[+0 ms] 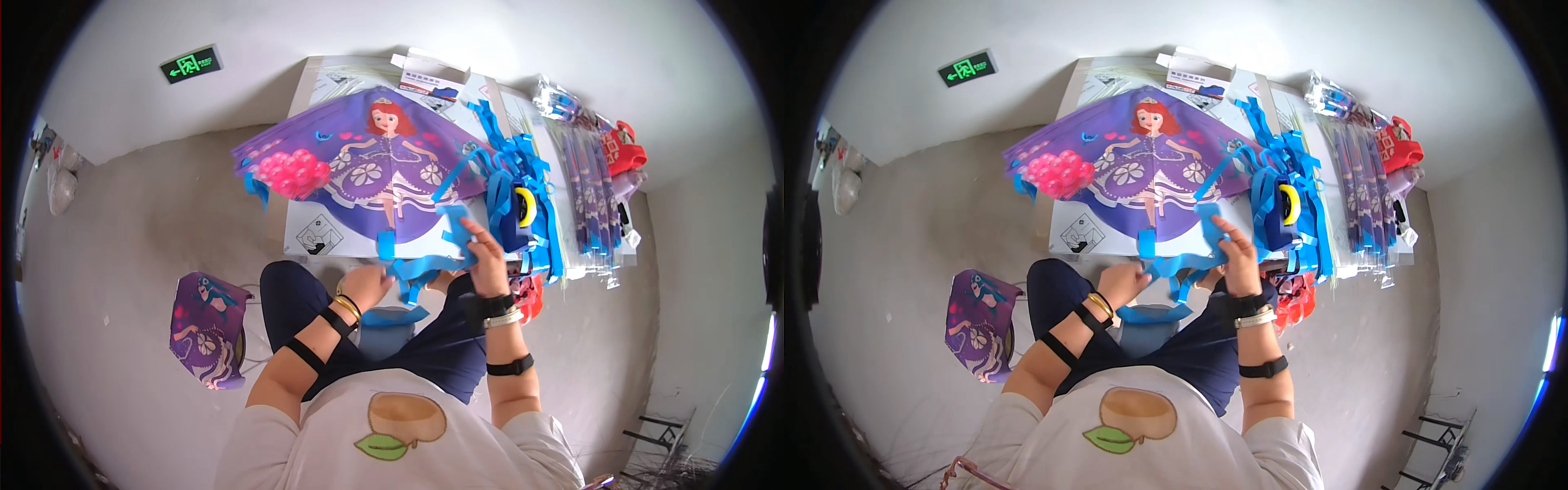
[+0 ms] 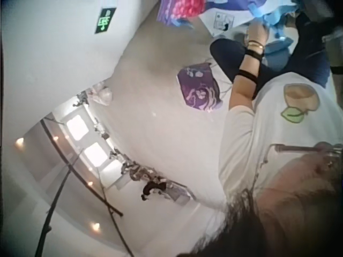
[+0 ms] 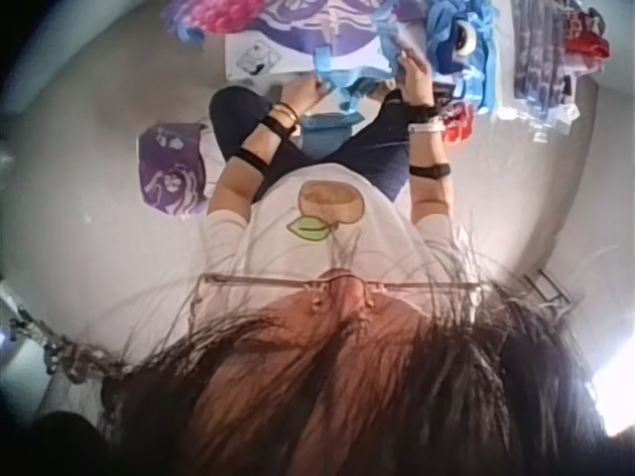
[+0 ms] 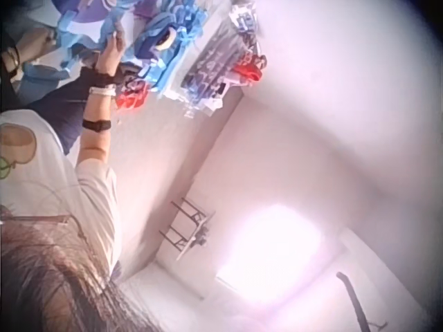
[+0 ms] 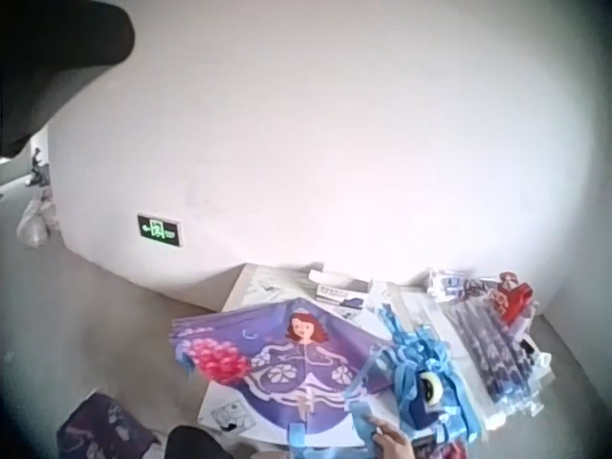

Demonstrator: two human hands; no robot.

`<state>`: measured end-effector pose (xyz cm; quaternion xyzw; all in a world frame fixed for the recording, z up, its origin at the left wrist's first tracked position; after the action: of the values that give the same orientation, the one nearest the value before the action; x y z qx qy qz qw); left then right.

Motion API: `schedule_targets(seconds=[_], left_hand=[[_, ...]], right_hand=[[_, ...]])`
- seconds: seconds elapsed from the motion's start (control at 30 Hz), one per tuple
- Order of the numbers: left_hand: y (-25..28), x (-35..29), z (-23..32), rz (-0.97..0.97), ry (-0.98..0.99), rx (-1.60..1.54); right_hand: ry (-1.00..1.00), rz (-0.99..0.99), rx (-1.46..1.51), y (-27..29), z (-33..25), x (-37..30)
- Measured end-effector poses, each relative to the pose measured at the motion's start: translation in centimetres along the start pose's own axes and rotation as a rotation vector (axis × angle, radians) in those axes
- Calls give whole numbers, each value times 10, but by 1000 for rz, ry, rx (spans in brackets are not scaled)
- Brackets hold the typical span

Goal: Assembling a character-themed kite by attaching ribbons and preparing it for packaging.

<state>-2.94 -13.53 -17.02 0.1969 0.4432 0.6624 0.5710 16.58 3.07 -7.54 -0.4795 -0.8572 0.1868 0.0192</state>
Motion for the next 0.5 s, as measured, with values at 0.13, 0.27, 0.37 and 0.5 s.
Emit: schedule_targets(seconds=[0.13,0.27,0.37,0.5], left_hand=[[0,33,1,462,-168,-191],[-17,42,11,310,-142,-103],[-31,46,13,292,-323,80],[-42,49,6,200,-237,210]], right_hand=[[-128,-123,-128,16,95,3],[-206,-135,-81,20,161,7],[-292,-131,-210,24,184,5],[-218,-123,-260,22,186,-7]])
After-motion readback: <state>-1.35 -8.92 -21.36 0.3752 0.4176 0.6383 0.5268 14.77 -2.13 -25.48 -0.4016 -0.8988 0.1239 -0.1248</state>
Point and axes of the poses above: each hand's wrist, its own x-axis towards the middle knuckle, its own y-axis out of the back of the hand, z = x × y, the point moved 1 cm from there along x, towards the middle knuckle, and after that the axes turned 5 degrees about y, right-handed, at the moved point
